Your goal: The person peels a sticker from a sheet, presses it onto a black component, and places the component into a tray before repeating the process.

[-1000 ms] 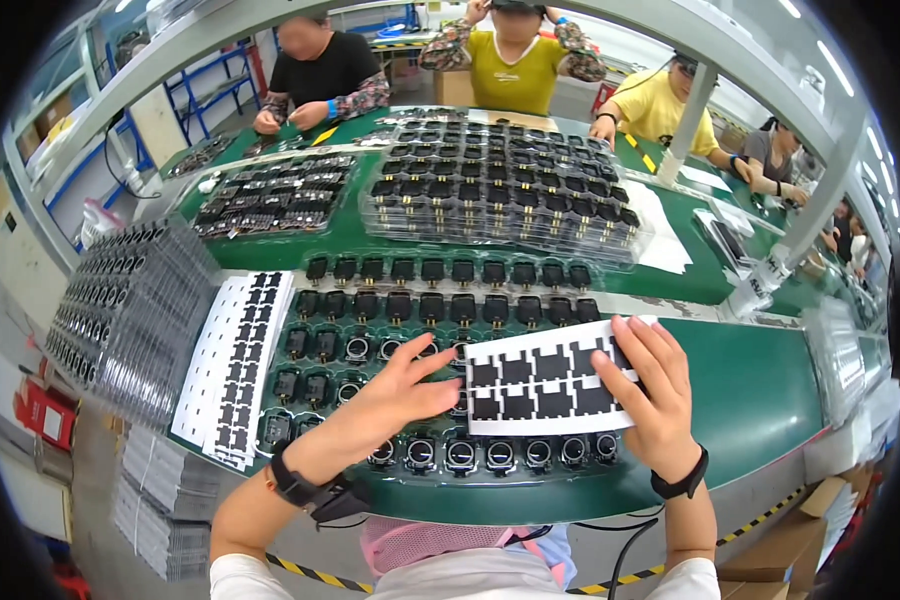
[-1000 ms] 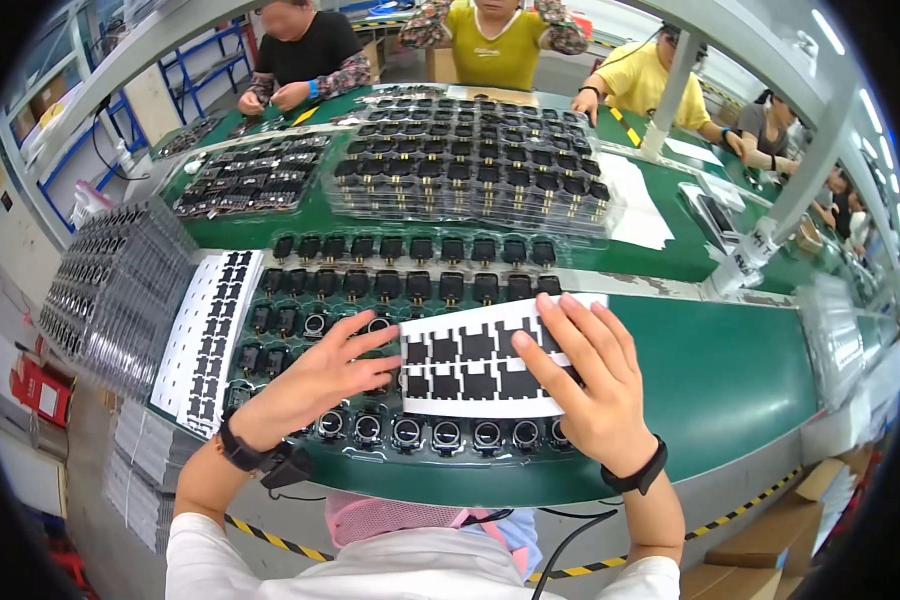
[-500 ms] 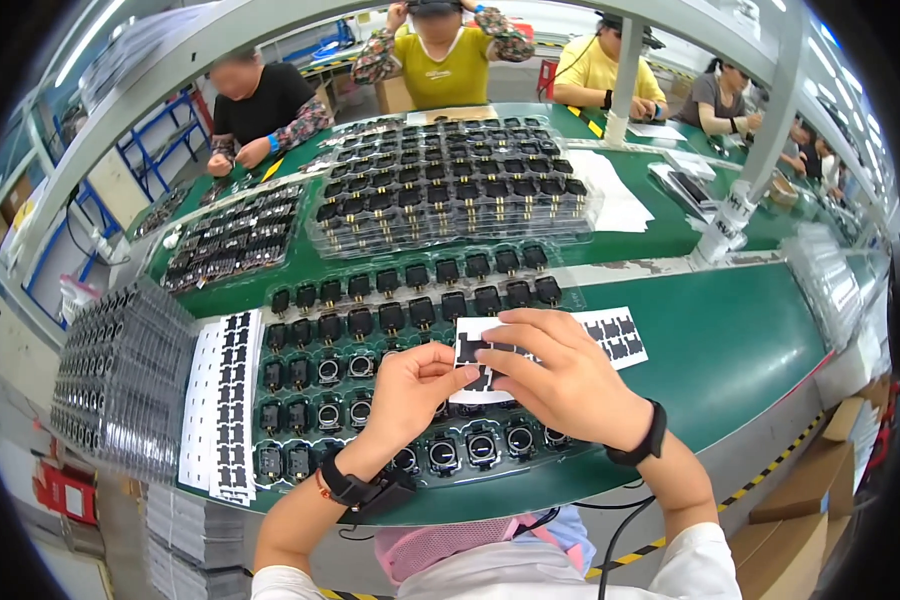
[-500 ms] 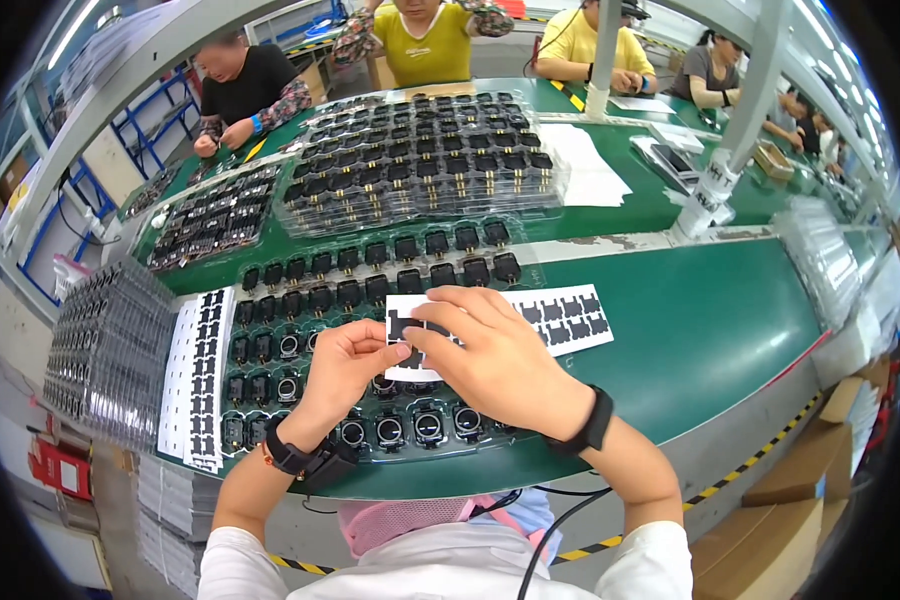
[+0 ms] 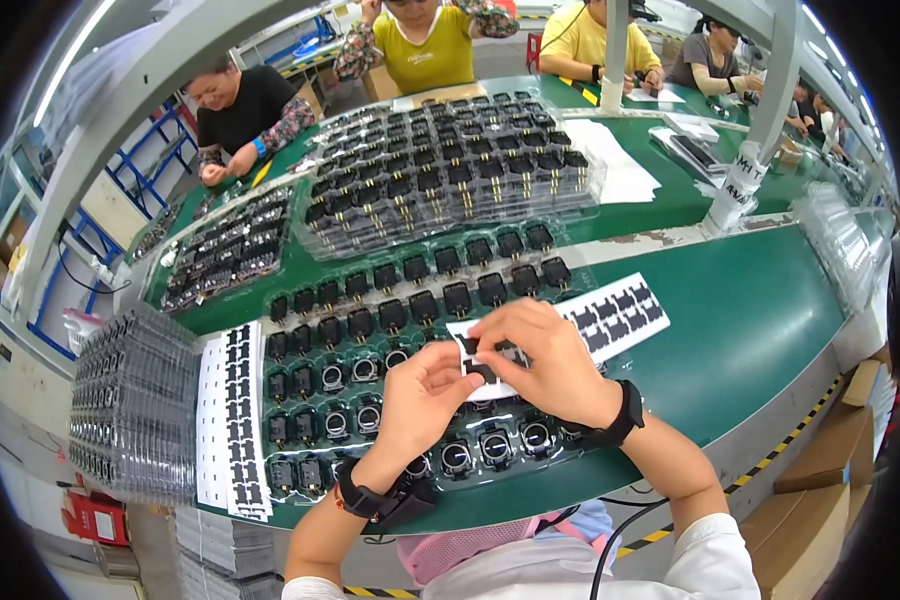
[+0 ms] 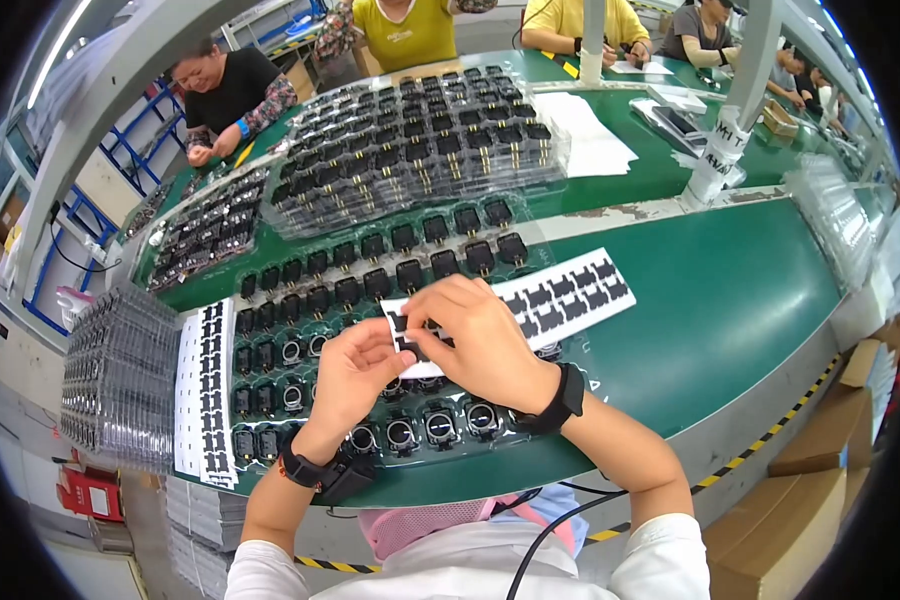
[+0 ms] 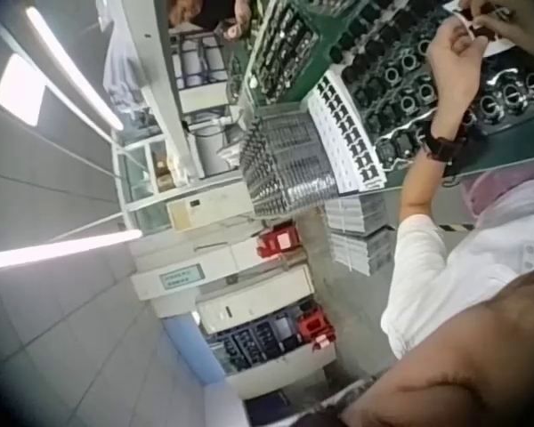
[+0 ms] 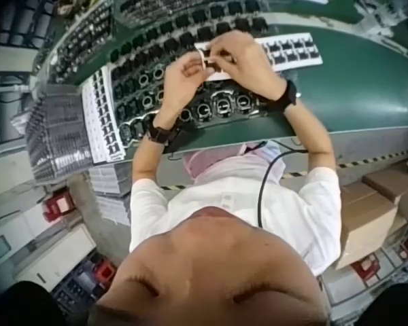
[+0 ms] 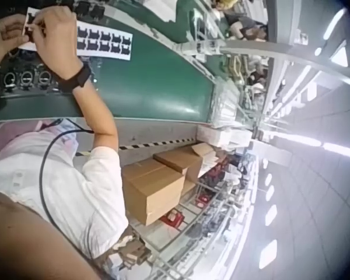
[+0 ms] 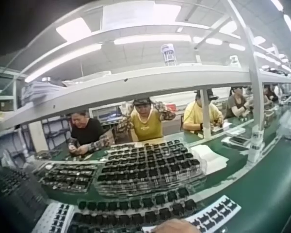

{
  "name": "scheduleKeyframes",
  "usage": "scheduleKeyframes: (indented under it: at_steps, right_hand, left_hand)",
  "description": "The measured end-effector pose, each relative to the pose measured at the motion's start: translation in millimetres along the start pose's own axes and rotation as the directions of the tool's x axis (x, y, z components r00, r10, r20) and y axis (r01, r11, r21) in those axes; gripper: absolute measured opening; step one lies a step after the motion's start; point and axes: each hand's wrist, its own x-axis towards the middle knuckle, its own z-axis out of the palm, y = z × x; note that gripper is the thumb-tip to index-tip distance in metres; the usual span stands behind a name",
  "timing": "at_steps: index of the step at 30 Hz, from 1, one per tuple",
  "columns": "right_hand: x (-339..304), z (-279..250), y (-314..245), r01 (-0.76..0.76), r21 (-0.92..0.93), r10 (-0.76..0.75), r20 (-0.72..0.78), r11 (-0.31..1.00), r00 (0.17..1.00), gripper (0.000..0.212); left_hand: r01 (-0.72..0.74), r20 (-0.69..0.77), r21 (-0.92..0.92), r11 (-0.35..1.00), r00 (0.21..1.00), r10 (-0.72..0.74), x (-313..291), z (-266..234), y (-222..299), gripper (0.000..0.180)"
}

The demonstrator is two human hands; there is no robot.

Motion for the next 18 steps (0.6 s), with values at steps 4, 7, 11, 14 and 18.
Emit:
scheduleKeyframes:
  at_steps: [4, 7, 11, 14, 18]
  right_hand:
    - [0, 15, 8, -0.007, -0.043, 0.007, -0.016, 0.999, 1.000, 0.014]
    - [2, 23, 14, 0.009, -0.098, -0.013, -0.038, 0.995, 0.999, 0.013]
    - [2, 24, 22, 0.007, -0.156, -0.018, -0.075, 0.988, 0.997, 0.010]
    - [1, 22, 25, -0.037, -0.091, 0.029, -0.080, 0.995, 0.996, 0.009]
    - [6, 31, 16, -0.133, -0.050, 0.119, -0.218, 0.990, 0.969, 0.011]
  left_hand:
    - [0.000, -0.008, -0.167, 0.986, 1.000, -0.002, 6, -1, -9, 0.035]
    - [0.011, -0.010, -0.052, 0.999, 1.000, -0.012, 10, -7, -14, 0.041]
    - [0.022, 0.027, -0.088, 0.996, 0.999, -0.019, 14, -4, -18, 0.042]
    - [0.027, 0.009, -0.097, 0.995, 1.000, -0.026, 11, -3, -15, 0.043]
    - [0.023, -0.060, 0.002, 1.000, 0.998, -0.023, -1, -13, -6, 0.046]
